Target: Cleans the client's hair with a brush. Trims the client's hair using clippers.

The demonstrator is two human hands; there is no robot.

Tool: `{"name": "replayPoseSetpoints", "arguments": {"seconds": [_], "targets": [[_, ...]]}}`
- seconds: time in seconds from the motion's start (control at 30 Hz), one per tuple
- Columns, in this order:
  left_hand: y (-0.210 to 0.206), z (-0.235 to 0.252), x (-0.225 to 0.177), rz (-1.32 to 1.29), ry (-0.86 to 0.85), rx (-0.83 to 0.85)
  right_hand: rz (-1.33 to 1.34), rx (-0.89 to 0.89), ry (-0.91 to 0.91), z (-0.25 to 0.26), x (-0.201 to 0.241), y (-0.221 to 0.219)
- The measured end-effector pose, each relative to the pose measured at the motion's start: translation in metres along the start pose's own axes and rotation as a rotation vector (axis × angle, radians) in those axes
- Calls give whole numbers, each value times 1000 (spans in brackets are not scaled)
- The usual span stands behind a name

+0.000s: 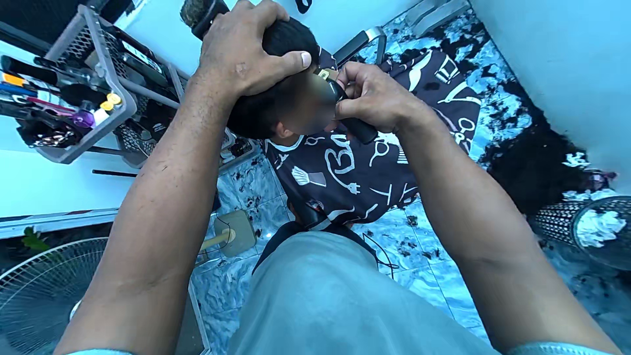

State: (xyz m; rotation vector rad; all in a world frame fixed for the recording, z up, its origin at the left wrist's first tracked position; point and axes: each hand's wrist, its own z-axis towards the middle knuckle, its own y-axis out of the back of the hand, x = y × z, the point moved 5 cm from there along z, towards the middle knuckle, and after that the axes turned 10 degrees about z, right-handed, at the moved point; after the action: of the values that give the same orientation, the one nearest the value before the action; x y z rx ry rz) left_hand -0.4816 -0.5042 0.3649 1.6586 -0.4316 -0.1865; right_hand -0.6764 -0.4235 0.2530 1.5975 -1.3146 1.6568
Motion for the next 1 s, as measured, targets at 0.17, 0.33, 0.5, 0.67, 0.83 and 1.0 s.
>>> {"name": "replayPoseSetpoints", "arguments": {"seconds": [0.17,0.33,0.5,0.67,0.83,1.0], "targets": [[0,1,1,-19,7,-7,17,6,-10,1,-1,0],[0,1,2,-26,4,-1,14,6,-11,2,0,0],[-1,1,3,-13,6,3,12,-1,-13,2,2,-1],[-1,0,3,-9,7,-1,12,-5,-18,2,1,-2],[-1,0,4,-14,6,-7,3,-9,-20,2,2,-2],[-1,-1,3,-27,7,-4,-19,-3,-21,3,2,-3]]}}
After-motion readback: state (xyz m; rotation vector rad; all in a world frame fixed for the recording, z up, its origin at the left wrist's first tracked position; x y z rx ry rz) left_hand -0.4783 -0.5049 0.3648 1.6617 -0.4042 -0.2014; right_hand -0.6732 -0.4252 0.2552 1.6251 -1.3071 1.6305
